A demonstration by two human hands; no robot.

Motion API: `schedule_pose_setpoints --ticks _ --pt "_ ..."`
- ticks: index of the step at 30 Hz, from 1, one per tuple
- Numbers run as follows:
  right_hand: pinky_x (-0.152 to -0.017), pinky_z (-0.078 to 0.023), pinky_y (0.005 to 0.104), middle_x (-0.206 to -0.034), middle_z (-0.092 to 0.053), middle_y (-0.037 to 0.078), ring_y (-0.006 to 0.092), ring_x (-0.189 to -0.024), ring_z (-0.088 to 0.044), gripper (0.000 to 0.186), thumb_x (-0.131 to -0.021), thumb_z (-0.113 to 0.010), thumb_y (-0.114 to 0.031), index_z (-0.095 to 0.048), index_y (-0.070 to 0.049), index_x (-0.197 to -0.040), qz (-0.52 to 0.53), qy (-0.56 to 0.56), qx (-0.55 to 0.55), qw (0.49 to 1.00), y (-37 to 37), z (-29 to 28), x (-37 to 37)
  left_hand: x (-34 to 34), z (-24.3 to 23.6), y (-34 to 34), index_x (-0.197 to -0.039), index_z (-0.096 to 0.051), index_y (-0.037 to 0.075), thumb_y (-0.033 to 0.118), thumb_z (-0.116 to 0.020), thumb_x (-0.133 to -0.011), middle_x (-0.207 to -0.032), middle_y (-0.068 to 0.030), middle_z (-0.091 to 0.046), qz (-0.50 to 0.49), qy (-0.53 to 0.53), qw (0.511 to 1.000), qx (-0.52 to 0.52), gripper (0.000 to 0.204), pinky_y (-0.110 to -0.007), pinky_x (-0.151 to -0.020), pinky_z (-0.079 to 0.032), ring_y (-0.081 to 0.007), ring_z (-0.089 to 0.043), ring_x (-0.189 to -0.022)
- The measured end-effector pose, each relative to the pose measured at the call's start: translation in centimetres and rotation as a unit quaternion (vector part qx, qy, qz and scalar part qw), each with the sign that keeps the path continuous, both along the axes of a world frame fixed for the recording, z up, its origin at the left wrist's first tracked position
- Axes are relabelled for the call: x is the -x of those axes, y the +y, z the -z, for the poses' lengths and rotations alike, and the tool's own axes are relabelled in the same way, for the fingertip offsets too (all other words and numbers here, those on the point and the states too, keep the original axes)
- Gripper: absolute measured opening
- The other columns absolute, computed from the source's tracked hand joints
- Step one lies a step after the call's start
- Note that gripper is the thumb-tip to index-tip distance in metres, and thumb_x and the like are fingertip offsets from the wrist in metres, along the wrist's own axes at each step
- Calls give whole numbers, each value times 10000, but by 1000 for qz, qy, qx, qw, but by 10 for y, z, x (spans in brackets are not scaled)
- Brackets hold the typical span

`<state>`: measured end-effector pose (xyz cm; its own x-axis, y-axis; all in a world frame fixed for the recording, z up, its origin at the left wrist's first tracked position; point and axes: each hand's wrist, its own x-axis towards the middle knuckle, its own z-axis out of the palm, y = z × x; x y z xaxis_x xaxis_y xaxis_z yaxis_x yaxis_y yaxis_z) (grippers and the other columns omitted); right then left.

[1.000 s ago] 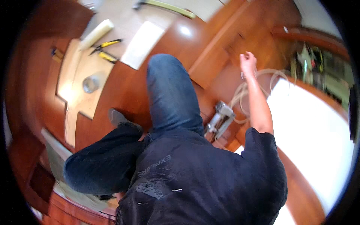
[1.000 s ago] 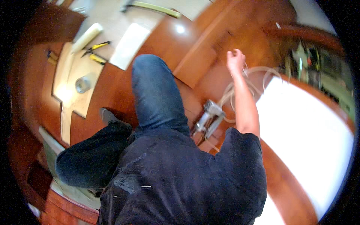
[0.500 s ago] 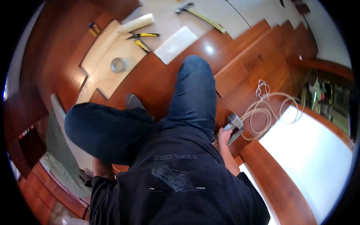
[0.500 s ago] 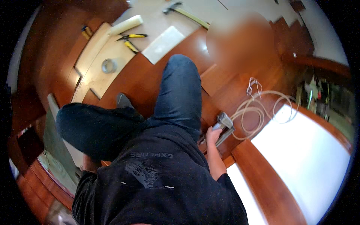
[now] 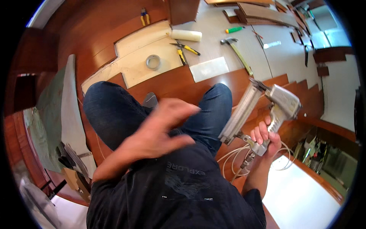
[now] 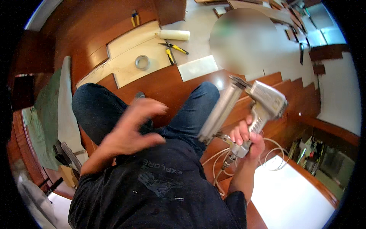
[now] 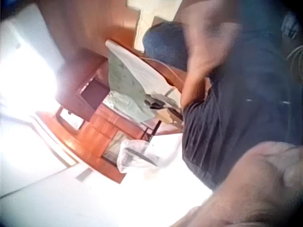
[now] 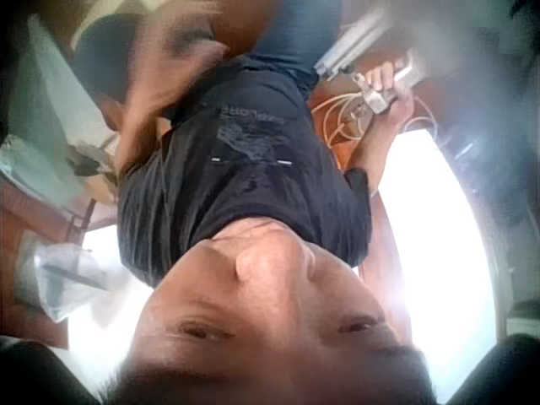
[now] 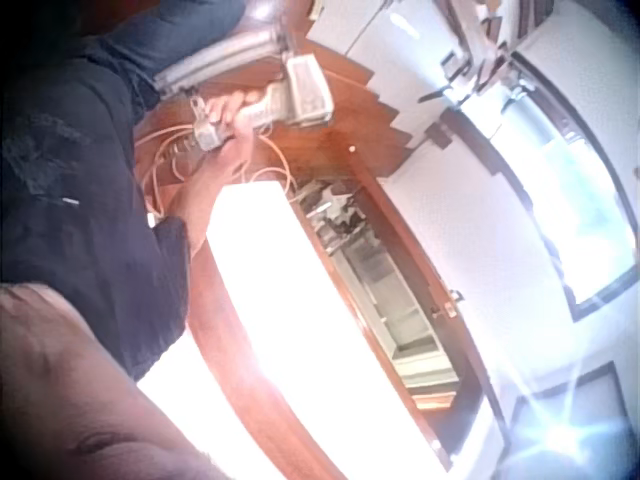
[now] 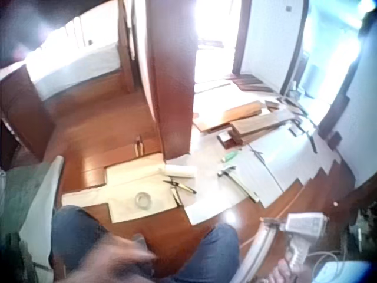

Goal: The person applies wood glue to a wooden plank, fits the plank into a gap on the floor, and secures it using a hammer and a pneumatic nail gun. They then refill the nail gun with metal staples.

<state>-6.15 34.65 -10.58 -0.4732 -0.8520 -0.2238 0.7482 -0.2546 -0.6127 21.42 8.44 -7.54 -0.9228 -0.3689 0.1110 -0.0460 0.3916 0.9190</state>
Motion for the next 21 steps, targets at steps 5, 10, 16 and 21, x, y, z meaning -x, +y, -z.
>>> schedule_pose_setpoints --ticks 5,10,16,21 --pt "-666 -464 345 -700 -457 -16 141 -591 -529 322 -879 -571 -154 -454 -55 -1162 -156 -184 170 955 -98 9 -33 7 35 30 -1364 -571 183 196 -913 -706 -1276 -175 -557 105 27 994 2 742 -455 -971 -501 -366 -567 -1176" --pt "-668 -453 338 -705 -449 -19 133 -593 -517 305 -894 -554 -152 -453 -56 -1166 -138 -225 204 943 -137 22 -64 -11 27 16 -1163 -641 168 244 -927 -690 -1223 -162 -550 21 63 998 22 558 -437 -905 -519 -354 -617 -1076" --pt "-684 -458 357 -698 -450 -4 156 -609 -524 304 -893 -568 -147 -457 -78 -1168 -159 -89 164 969 -170 7 -61 -44 59 40 -857 -663 94 303 -865 -797 -1426 -189 -455 -84 152 975 -135 297 -446 -1002 -474 -358 -570 -1230" --pt "-663 -478 380 -671 -490 15 177 -592 -551 360 -867 -652 -138 -451 -82 -1161 -216 122 161 955 -181 -14 -56 -71 75 60 -806 -610 25 322 -450 -1068 -1383 -206 -557 -323 95 862 -378 428 -423 -1097 -409 -296 -570 -1240"
